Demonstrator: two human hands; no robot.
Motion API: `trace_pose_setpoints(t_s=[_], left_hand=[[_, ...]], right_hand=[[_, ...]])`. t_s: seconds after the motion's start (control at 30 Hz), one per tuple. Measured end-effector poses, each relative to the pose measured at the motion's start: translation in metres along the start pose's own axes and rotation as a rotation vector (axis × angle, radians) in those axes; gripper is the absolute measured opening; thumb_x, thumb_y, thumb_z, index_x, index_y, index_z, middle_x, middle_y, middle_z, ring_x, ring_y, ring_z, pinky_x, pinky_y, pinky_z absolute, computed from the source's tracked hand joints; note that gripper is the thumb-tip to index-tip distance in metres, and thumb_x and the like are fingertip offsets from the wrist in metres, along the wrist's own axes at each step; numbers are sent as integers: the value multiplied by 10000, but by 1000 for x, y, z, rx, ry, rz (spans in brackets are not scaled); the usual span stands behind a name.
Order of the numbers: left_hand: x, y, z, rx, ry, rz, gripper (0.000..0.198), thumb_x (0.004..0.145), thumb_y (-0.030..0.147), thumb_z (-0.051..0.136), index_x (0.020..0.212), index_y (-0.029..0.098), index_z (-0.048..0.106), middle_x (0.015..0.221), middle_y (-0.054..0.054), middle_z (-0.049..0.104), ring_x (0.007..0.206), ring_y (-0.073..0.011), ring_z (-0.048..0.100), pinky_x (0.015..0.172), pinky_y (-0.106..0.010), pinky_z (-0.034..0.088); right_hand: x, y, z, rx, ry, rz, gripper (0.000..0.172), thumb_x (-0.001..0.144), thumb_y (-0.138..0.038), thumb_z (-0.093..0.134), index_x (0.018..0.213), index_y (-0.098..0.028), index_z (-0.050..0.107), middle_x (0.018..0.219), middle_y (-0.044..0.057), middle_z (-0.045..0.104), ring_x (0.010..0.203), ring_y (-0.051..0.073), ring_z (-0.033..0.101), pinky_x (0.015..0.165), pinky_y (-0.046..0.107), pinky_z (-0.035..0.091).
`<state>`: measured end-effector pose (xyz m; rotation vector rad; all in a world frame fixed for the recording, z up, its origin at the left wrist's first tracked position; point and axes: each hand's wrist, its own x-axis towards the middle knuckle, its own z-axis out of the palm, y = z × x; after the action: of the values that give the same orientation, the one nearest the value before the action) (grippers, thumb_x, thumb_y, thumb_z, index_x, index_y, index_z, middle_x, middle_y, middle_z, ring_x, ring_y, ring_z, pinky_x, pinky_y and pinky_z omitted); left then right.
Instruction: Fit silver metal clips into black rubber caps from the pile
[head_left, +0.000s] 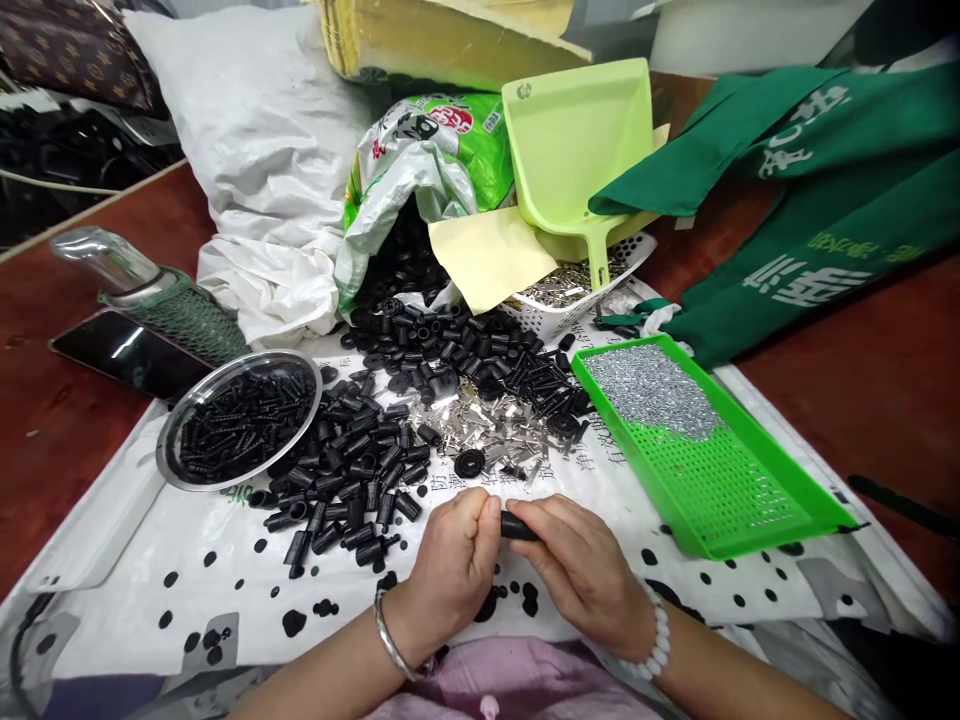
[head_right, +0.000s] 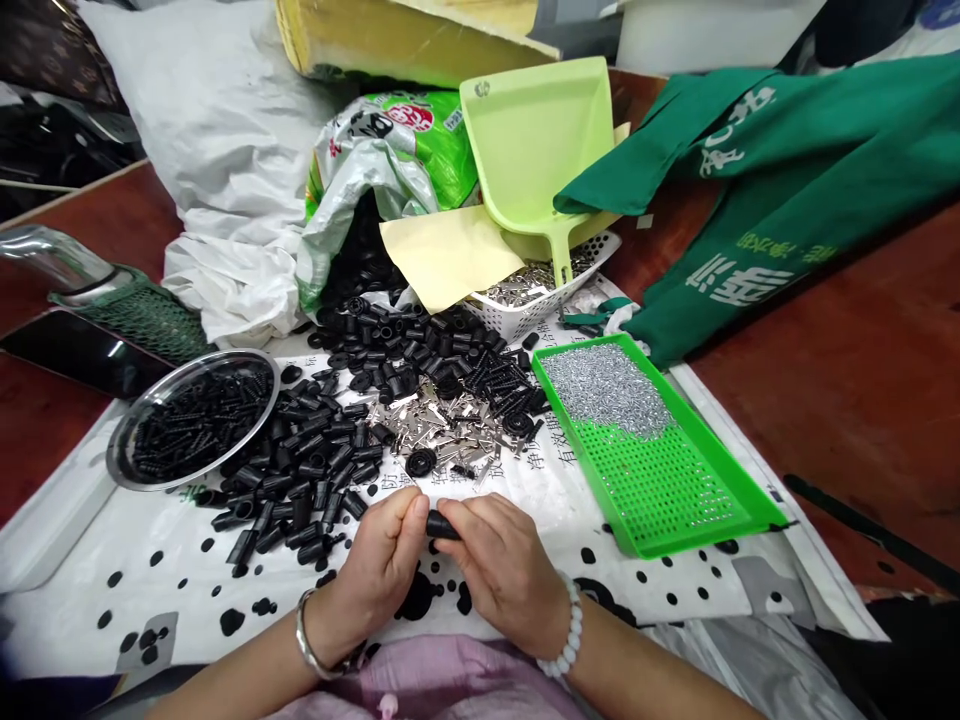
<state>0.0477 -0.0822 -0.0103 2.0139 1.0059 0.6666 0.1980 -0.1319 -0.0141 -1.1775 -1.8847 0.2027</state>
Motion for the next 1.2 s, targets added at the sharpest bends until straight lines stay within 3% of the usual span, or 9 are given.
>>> trace_pose_setpoints(t_s=[0.13,0.37,0.43,0.6,0.67,0.9,0.97,1.07,1.2], left_hand=[[-2,-5,0,135,23,56,280,921,219,274,645,197,320,587,29,372,535,-114,362,524,-248,276],[-4,-12,0,260,12,154,279,912,216,277,642,199,345,588,16,411,524,-121,369,512,-258,279],[-5,-12,1,238,7,124,278,910,223,288,639,199,348,581,21,406,519,-117,361,510,-257,276],[-6,-8,3,33,-12,5,299,922,250,272,631,198,314,574,32,371,527,-111,356,512,-243,284],[-6,-7,3,-26,-13,-28,302,926,259,263,634,198,310,584,30,375,537,-111,360,521,-239,294],[-3,-8,1,26,2,-15,296,920,265,272,634,198,312,580,34,343,535,-115,340,527,-247,276],[-1,-5,-3,-26,-21,-30,318,927,288,266,627,197,317,576,35,343,532,-113,336,523,-243,281],[1,-1,-13,-139,-60,-83,362,938,327,261,632,182,391,582,26,396,547,-109,382,537,-233,316],[0,0,-27,-203,3,-131,301,924,339,328,785,164,529,638,12,479,577,-108,443,554,-223,357]], right_hand=[[-2,0,5,119,2,126,178,905,-217,438,1059,-177,515,882,77,637,782,185,616,640,288,525],[-4,0,4,480,-163,419,127,883,-225,484,973,-178,560,834,35,634,732,152,610,640,249,525],[-4,1,4,443,-149,395,133,880,-215,482,980,-174,560,834,43,626,737,157,604,643,261,523],[-1,3,8,143,16,114,224,878,-159,466,1093,-169,527,851,76,618,751,184,591,631,306,511],[0,3,9,116,34,89,233,880,-160,467,1105,-171,526,855,78,623,744,184,594,626,306,512],[1,0,10,421,-14,357,142,874,-232,499,958,-174,597,839,52,639,761,163,613,675,275,525],[1,0,10,553,-43,475,156,865,-253,516,964,-170,605,781,37,638,688,145,609,616,252,528],[3,3,7,762,-70,653,198,841,-282,559,991,-163,607,697,17,635,549,106,569,499,206,505],[3,7,5,893,-23,727,265,815,-305,596,1036,-159,584,769,53,682,566,100,585,543,215,524]])
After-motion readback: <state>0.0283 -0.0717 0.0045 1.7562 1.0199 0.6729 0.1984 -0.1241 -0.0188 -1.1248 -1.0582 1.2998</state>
